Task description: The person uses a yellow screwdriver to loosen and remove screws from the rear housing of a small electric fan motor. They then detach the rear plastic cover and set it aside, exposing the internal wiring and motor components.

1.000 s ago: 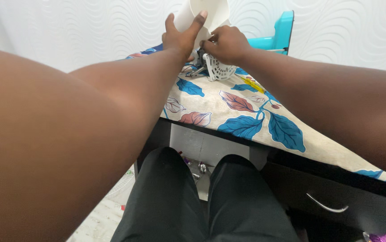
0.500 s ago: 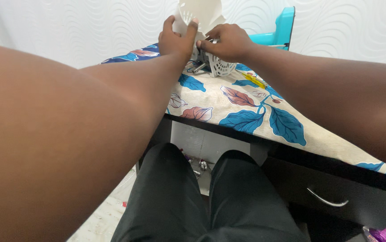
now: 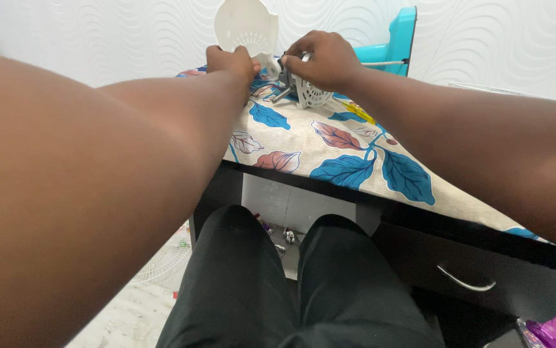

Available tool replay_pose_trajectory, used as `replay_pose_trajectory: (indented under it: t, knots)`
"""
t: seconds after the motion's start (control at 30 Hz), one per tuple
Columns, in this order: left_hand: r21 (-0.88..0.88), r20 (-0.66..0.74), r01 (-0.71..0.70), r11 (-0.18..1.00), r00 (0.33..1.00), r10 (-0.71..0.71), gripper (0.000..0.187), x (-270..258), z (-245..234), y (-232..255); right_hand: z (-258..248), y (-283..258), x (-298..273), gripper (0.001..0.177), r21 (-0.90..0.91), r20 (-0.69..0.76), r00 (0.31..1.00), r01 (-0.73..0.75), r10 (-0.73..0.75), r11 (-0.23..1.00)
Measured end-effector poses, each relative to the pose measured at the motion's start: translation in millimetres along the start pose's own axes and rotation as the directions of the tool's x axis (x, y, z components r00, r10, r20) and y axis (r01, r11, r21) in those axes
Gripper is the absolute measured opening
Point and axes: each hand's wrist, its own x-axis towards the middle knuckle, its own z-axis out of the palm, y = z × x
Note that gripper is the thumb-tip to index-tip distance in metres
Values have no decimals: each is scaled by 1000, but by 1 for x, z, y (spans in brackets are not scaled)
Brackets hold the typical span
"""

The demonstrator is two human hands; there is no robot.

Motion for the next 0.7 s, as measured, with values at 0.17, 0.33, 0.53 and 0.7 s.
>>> replay_pose_trajectory:
  t: [0.17,0.33,0.53,0.7]
  knots:
    - [123,-70,60,991,996,-51,54,0,-2,0,-4,0,-12,27,59,-79,997,0,5,998]
    - [345,-95,-32,938,993,68,51,10,4,-8,-3,0,-13,28,76,-107,993,-50,58,996]
    - [519,-59,-221,825,954,292,48,22,13,-23,4,6,-17,29,-55,-198,980,3,-14,998]
    - [527,-57,-186,829,966,253,51,13,6,-14,5,13,-20,29,-54,-190,982,7,-17,998]
